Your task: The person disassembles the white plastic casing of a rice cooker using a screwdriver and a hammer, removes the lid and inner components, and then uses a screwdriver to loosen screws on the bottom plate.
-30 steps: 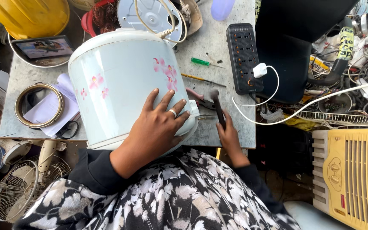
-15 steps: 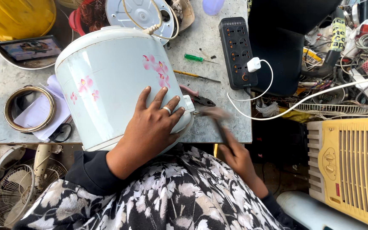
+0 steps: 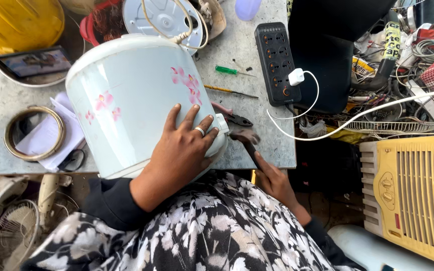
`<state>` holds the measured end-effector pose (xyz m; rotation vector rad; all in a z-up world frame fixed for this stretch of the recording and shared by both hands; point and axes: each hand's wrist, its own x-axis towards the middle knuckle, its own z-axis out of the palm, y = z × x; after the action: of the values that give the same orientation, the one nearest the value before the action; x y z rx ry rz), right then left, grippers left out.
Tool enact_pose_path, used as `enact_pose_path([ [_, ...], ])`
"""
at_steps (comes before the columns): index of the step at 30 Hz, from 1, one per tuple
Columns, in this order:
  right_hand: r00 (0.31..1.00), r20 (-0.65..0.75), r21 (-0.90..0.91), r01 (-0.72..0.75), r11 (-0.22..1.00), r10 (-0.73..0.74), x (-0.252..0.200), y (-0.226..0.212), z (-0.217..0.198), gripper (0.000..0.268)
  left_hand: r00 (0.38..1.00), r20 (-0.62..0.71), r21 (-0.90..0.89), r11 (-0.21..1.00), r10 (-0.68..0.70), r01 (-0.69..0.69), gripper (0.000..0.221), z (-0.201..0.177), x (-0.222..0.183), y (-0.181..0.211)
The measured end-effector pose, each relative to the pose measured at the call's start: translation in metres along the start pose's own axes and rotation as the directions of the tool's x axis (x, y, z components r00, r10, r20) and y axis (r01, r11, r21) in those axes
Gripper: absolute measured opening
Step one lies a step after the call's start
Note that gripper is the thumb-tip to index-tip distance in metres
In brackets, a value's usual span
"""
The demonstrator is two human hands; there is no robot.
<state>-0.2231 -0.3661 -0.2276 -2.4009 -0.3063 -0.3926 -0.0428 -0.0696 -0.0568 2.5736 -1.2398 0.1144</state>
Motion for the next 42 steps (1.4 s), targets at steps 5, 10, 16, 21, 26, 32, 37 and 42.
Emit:
enact_pose_path([
  [5,0.910,-0.131,0.122,-0.380,0.917,0.394,-0.011,0.004,-0.006,0.060,1.000,0.015,0.023,1.000,0.008,-0.009,0.055,0.000,0.000,-0.003],
  [10,0.977,0.046,0.095,-0.210,0.973,0.206,-0.011,0.009,0.011,0.053,1.000,-0.016,-0.008,1.000,0.010,-0.010,0.055,-0.002,0.001,-0.005],
  [16,0.735,0.063,-0.046,-0.673,0.738,0.675,0.015,0.015,0.034,0.062,0.997,-0.055,0.026,0.999,0.045,-0.043,0.049,0.001,-0.004,-0.010],
  [21,0.834,-0.029,-0.319,-0.530,0.786,0.551,0.027,0.051,0.052,0.054,0.998,-0.035,-0.050,0.997,0.055,-0.057,0.047,-0.004,-0.012,-0.014],
  [26,0.948,-0.105,-0.487,-0.312,0.816,0.300,0.026,0.067,0.064,0.049,0.999,-0.045,-0.032,0.999,0.022,-0.023,0.060,-0.012,-0.029,-0.018],
  [32,0.712,0.477,0.715,-0.655,0.243,0.515,0.053,0.058,0.113,0.035,0.998,-0.056,-0.027,1.000,-0.015,0.013,0.059,-0.017,-0.037,-0.017],
  [37,0.521,0.710,0.703,-0.488,-0.517,0.474,0.063,0.055,0.147,0.027,0.997,-0.072,-0.047,0.999,-0.027,0.024,0.058,-0.018,-0.040,-0.017],
  [42,0.497,0.664,0.747,-0.398,-0.533,0.559,0.060,0.040,0.144,0.035,0.996,-0.077,-0.043,0.999,-0.034,0.031,0.055,-0.017,-0.043,-0.017],
])
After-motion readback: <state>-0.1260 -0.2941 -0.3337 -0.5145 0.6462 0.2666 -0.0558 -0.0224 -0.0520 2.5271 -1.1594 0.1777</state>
